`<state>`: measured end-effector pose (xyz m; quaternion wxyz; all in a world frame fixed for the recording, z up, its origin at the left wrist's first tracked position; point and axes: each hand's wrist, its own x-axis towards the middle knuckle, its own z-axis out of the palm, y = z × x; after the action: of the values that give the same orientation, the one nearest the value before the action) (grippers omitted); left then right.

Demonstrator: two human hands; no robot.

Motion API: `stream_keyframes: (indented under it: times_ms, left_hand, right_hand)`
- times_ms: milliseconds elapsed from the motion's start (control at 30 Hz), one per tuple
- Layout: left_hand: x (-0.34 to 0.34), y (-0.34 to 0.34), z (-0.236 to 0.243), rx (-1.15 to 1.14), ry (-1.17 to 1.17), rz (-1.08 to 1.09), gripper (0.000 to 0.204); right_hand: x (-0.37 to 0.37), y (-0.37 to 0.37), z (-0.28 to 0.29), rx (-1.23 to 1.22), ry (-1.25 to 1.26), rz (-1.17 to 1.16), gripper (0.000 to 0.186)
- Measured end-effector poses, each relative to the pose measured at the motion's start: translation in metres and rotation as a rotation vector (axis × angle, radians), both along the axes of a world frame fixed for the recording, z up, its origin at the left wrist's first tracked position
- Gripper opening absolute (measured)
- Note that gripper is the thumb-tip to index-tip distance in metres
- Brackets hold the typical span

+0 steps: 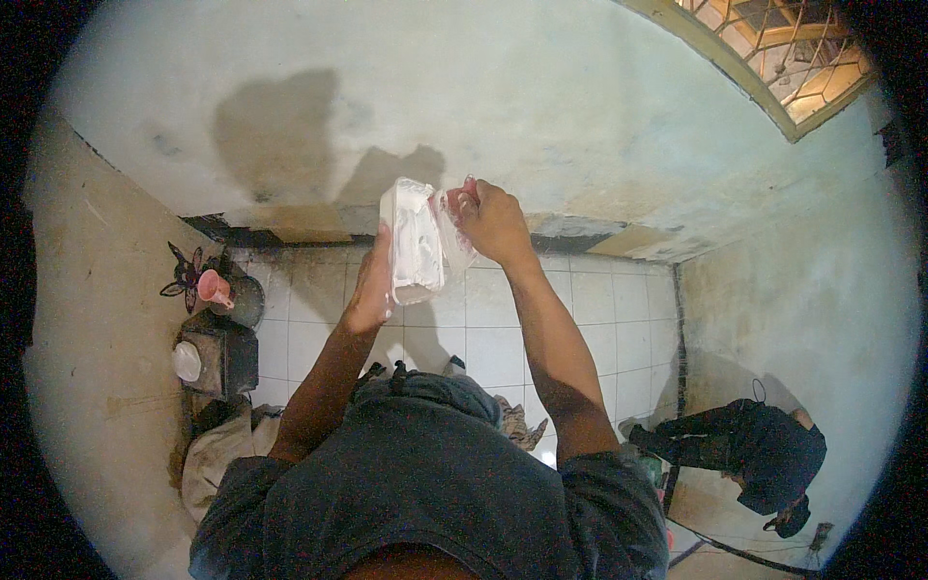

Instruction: The person applies white plaster to a wall using a putty knife, repeatedly scraping plaster from a container and smoothing it across the wall surface.

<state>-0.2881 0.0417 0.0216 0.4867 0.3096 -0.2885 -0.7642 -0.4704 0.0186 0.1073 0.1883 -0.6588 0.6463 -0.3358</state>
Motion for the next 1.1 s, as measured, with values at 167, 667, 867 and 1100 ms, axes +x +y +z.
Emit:
stream_keyframes:
  times_ms: [167, 667, 867, 1100]
  left_hand:
    - [-0.001, 0.003, 0.001, 0.03, -0.067, 0.01, 0.063]
    - [-0.011, 0.008, -0.003, 0.025, -0.054, 0.036, 0.066]
    - [-0.014, 0.01, -0.016, -0.001, -0.093, 0.034, 0.069]
    - [-0.008, 0.02, -0.022, 0.075, -0.211, -0.026, 0.067]
  right_hand:
    - [0.009, 0.008, -0.01, 0.035, 0.004, -0.019, 0.022]
    - [0.015, 0.029, -0.057, -0.015, -0.265, -0.115, 0.019]
    - [0.012, 0.034, -0.067, 0.047, -0.479, -0.1, 0.02]
    - [-0.001, 0.046, -0.095, 0.087, -0.598, -0.058, 0.021]
